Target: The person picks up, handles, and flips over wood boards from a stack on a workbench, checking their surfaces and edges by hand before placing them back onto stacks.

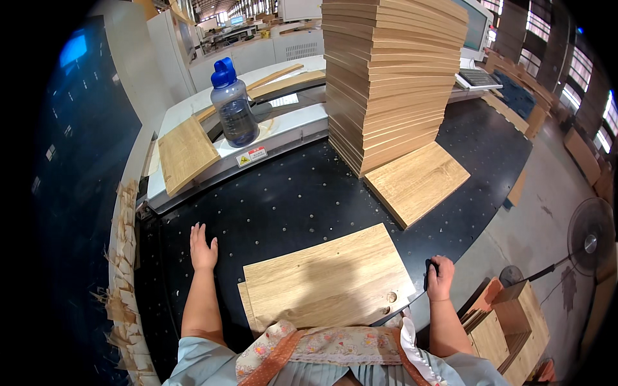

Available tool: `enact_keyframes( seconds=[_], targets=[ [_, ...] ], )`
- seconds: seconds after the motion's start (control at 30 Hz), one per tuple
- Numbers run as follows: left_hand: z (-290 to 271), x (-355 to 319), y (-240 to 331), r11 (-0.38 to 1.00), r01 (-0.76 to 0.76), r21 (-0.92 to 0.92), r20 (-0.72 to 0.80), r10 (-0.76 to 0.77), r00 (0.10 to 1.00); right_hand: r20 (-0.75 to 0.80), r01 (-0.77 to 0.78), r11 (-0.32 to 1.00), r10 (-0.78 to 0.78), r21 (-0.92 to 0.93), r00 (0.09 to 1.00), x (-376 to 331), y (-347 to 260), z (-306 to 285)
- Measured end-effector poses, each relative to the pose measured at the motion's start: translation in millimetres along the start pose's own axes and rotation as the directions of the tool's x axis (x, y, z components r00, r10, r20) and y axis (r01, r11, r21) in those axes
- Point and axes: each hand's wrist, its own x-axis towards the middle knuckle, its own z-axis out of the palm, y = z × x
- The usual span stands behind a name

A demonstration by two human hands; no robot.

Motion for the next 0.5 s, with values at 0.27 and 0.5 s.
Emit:
enact_keyframes(
  seconds=[0.27, 0.5],
  targets=[
    [-1.1, -1.3, 2.4, 1.0, 0.0, 0.001, -0.005, 0.0, 1.0, -0.015, 0.0, 1.0, 0.001, 0.011, 1.0, -2.7, 4.7, 1.1],
    [-0.9, -1.3, 3.5, 1.0, 0.005, -0.006, -0.004, -0.005, 1.0, -0.024, 0.007, 1.0, -0.006, 0.013, 1.0, -5.0, 8.1, 3.1]
  ],
)
